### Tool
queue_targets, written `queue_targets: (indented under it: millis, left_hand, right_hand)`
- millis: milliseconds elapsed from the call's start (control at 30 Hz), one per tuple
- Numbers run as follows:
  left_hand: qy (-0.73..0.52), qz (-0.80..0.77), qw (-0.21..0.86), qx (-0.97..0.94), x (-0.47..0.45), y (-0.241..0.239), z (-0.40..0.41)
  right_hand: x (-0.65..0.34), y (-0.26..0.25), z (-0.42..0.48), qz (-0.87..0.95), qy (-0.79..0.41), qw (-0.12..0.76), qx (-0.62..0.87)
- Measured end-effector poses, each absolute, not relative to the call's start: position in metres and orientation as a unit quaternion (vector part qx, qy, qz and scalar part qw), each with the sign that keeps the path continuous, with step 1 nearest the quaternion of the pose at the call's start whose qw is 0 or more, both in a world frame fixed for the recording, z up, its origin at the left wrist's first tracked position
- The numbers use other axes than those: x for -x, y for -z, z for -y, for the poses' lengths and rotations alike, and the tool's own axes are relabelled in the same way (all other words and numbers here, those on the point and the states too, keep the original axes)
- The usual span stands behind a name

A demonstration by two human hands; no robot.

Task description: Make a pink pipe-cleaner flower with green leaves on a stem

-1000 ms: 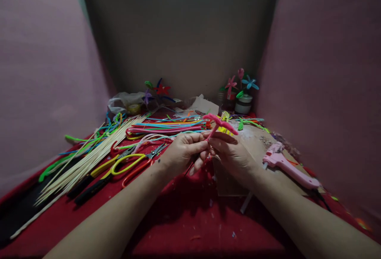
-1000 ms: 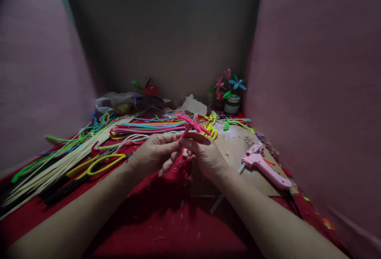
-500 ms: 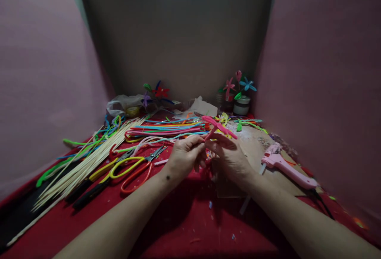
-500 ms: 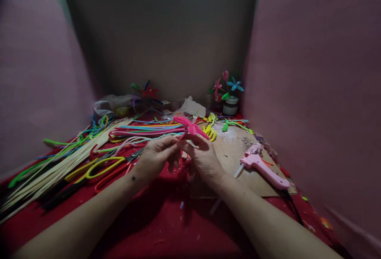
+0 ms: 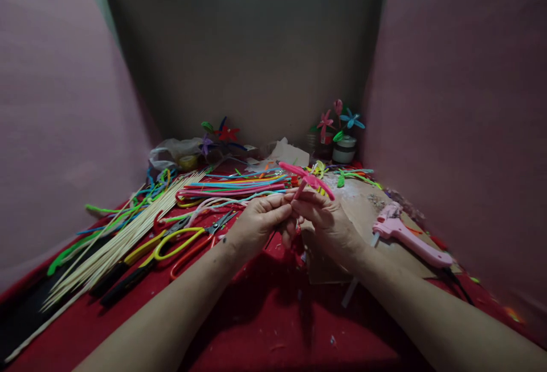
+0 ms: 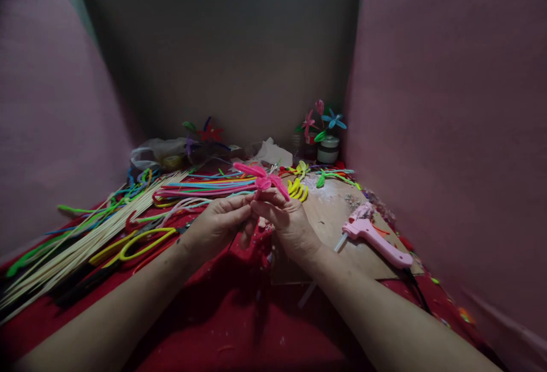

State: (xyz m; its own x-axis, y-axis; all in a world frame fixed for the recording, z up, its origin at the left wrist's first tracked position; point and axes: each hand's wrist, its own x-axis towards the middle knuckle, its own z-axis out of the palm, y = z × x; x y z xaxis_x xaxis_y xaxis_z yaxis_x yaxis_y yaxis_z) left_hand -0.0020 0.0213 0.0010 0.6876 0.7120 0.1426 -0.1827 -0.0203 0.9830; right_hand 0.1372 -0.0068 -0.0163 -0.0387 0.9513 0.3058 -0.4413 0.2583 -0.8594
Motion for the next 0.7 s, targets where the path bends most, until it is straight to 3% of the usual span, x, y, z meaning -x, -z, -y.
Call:
queue_targets:
  millis: [467, 633, 700]
  left_hand:
    - [-0.397, -0.343, 0.501, -0.688, -0.006, -0.007, -0.013]
    - [-0.443, -0.374, 0.298, -0.758, -0.004, 0.007, -0.012]
    - [-0.453, -0.368, 0.269, -0.766, -0.004, 0.01, -0.013]
  right_hand:
    - [-0.141, 0.025, 0.001, 0.388, -0.553, 0.671, 0.305]
    - [-0.137, 0.026, 0.004, 0.42, -0.53, 0.666, 0.316]
    - [-0.136, 0.024, 0.005, 0.438, -0.528, 0.653, 0.321]
